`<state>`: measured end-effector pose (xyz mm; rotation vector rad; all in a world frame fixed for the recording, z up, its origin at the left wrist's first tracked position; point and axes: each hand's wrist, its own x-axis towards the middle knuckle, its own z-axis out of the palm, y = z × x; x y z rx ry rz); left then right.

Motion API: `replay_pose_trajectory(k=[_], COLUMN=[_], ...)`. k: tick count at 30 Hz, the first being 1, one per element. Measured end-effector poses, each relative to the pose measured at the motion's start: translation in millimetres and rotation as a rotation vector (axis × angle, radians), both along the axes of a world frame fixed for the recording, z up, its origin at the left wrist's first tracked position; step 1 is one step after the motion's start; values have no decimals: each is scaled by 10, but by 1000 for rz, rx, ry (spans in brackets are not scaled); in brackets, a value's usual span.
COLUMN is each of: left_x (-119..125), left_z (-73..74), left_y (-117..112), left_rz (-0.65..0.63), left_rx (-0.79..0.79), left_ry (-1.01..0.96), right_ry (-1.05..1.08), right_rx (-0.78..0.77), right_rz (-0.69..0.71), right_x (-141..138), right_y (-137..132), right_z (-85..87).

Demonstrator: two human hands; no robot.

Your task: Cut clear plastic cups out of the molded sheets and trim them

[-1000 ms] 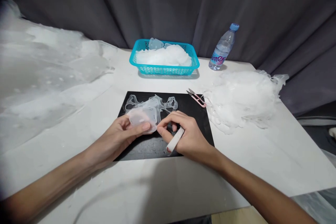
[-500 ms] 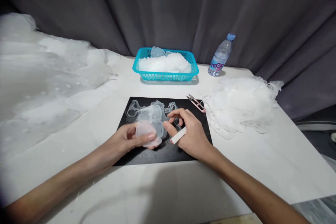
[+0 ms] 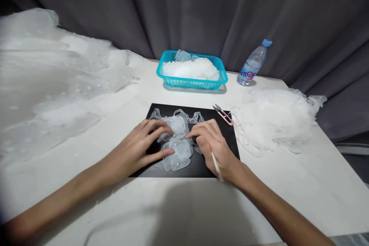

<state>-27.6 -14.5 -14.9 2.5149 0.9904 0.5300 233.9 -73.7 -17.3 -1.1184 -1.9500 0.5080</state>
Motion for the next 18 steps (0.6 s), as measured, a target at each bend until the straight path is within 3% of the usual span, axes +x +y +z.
replay_pose_trajectory(k=[7, 12, 18], left_x=[76, 76, 36], left_z=[-150, -140, -72], left_y=[-59, -88, 37], left_rz=[-63, -5, 155], left_rx=[39, 61, 34], left_ry=[78, 78, -1], right_ry=[72, -226, -572], right_rx=[-142, 118, 57], right_rz=[124, -14, -110], right_x=[-1, 54, 3], right_y=[-2, 108, 118], right_z=[84, -14, -119])
